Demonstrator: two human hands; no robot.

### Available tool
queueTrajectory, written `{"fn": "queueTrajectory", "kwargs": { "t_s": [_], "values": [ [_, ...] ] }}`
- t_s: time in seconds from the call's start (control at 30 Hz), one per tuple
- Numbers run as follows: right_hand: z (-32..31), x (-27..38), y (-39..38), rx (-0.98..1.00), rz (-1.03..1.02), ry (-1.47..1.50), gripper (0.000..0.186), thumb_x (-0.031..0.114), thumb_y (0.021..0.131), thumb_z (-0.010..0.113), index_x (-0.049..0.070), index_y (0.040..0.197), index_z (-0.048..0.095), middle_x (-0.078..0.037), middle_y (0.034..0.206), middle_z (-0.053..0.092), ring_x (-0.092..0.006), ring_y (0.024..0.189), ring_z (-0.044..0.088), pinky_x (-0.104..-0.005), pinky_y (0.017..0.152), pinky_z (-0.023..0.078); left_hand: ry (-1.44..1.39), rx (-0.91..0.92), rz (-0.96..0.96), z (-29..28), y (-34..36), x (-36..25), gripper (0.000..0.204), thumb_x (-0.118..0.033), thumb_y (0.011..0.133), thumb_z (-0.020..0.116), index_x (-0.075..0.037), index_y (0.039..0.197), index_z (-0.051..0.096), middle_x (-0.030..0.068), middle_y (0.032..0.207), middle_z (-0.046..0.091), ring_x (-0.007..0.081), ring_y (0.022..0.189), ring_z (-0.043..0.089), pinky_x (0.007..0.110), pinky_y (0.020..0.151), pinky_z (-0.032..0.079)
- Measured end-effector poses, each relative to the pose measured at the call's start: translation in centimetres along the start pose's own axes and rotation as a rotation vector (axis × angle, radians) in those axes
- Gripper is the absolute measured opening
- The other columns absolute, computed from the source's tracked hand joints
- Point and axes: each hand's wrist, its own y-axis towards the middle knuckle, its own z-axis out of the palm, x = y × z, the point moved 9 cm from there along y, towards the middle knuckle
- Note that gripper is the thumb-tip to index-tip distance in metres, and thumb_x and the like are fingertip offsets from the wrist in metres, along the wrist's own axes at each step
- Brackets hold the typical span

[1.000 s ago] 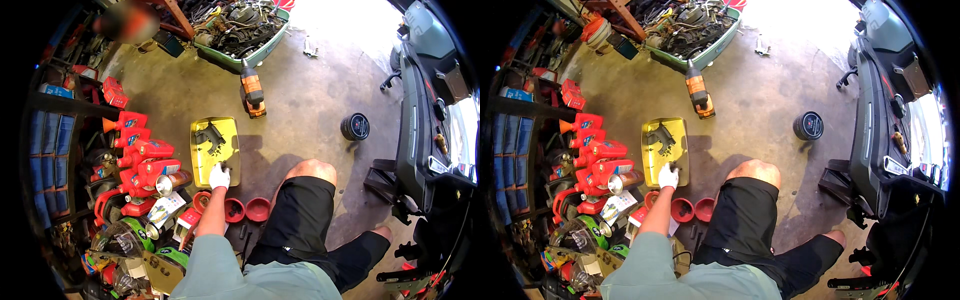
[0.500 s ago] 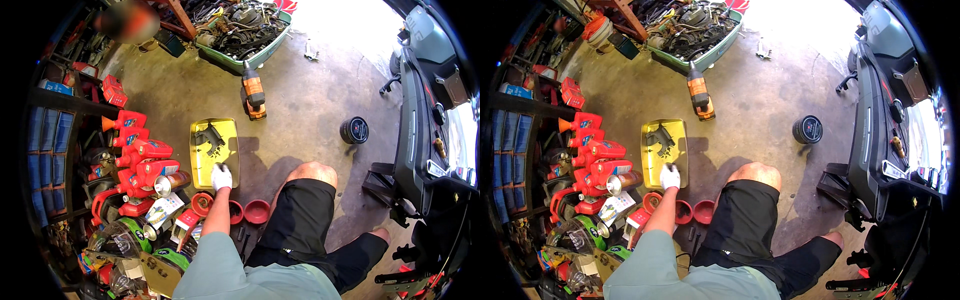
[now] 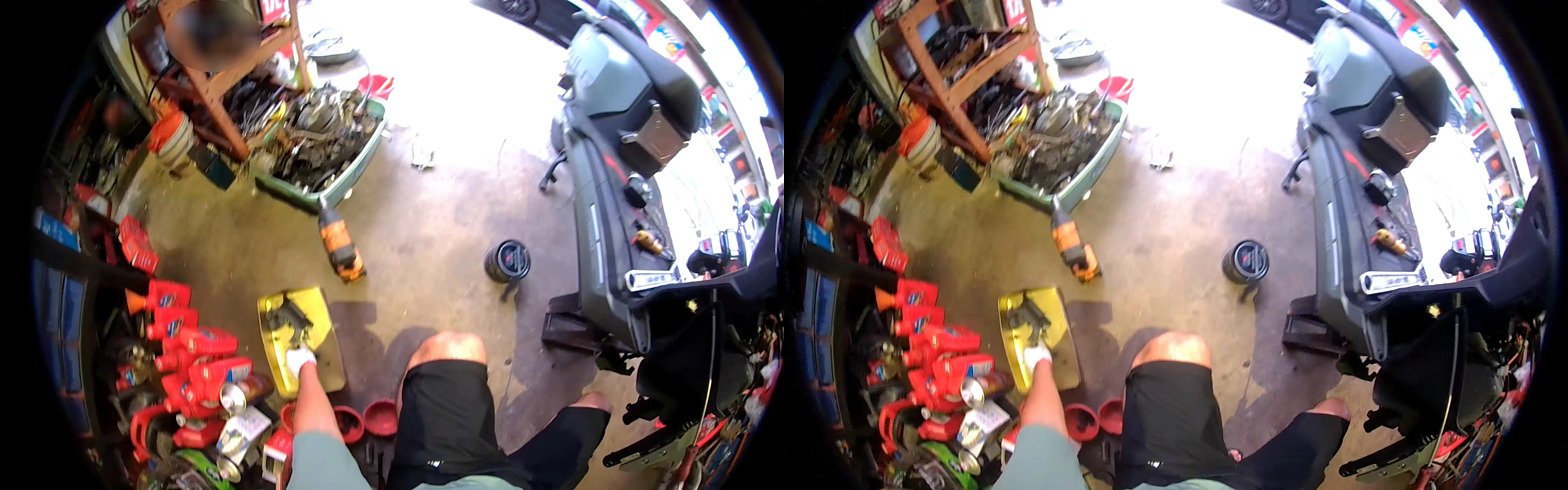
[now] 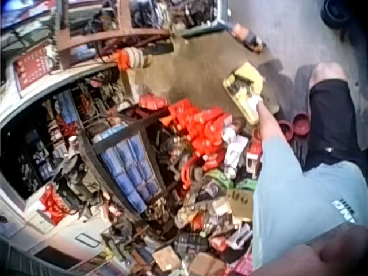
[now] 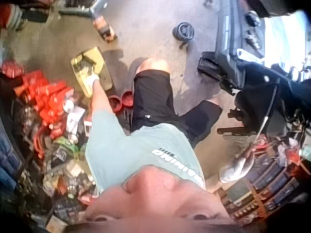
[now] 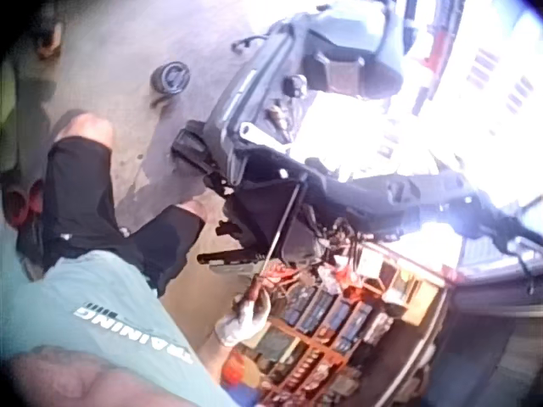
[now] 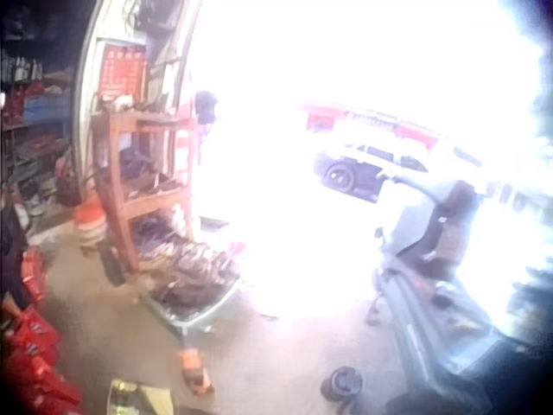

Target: The person works on the internal components of a scooter, using a screwdriver to manipulate parts and wiring inside the front housing and side panel.

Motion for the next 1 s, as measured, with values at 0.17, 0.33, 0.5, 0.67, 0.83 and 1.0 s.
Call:
{"fn": "queueTrajectory", "kwargs": {
  "t_s": [0.17,0.33,0.5,0.67,0.83,1.0],
  "values": [
    [-2.3,-3.8,-0.5,0.034,0.118,-0.043,0.041,0.022,0.104,0.048,-0.01,0.127,0.06,-0.017,0.125,0.062,-0.02,0.097,0.064,-0.0252,0.068,0.047,0.136,-0.081,0.125,-1.7,-0.7,-1.4,0.035,-0.03,0.084,0.07,0.002,0.096,0.065,0.0246,0.093,0.07,0.0426,0.091,0.068,0.049,0.079,0.054],
    [-3.3,-4.9,-1.4,0.078,0.335,0.206,0.05,0.026,0.101,0.056,-0.01,0.134,0.048,-0.019,0.13,0.06,-0.0246,0.112,0.061,-0.028,0.089,0.047,0.104,-0.084,0.156,-1.5,-1.6,-1.7,0.029,-0.027,0.086,0.064,0.001,0.092,0.063,0.0257,0.09,0.07,0.0428,0.085,0.068,0.051,0.075,0.053],
    [-3.7,-5.3,-1.7,0.053,0.257,0.048,0.044,0.011,0.096,0.061,-0.009,0.133,0.048,-0.022,0.135,0.056,-0.0319,0.13,0.052,-0.0407,0.112,0.037,-0.053,-0.085,0.163,-4.6,-4.6,-3.7,0.029,-0.026,0.089,0.056,0.0,0.1,0.061,0.0254,0.093,0.07,0.0427,0.084,0.067,0.05,0.076,0.053],
    [-1.8,-6.4,-0.3,0.061,0.459,0.37,0.043,0.016,0.094,0.065,-0.006,0.129,0.054,-0.014,0.121,0.063,-0.0198,0.103,0.059,-0.0316,0.093,0.045,-0.662,-0.136,0.333,-4.4,0.2,-2.4,0.029,-0.024,0.1,0.046,0.002,0.104,0.058,0.0178,0.089,0.065,0.0337,0.069,0.059,0.045,0.068,0.049],
    [-2.5,-7.5,-1.1,-0.254,0.698,0.661,0.052,0.004,0.064,0.071,-0.008,0.113,0.061,-0.015,0.1,0.066,-0.0197,0.07,0.063,-0.0289,0.058,0.055,-0.201,0.056,0.535,-7.4,-11.7,-15.4,0.042,-0.031,0.099,0.055,0.004,0.121,0.062,0.0159,0.113,0.068,0.0313,0.104,0.062,0.041,0.093,0.049],
    [-2.5,-9.0,-1.5,-0.152,0.864,0.896,0.052,0.003,0.066,0.07,-0.009,0.115,0.059,-0.019,0.099,0.066,-0.0206,0.07,0.063,-0.0307,0.068,0.055,-0.783,0.566,0.625,-11.5,-23.0,-29.3,0.03,-0.025,0.097,0.058,0.0,0.114,0.057,0.0147,0.104,0.057,0.0261,0.088,0.053,0.037,0.078,0.044]
  ]
}}
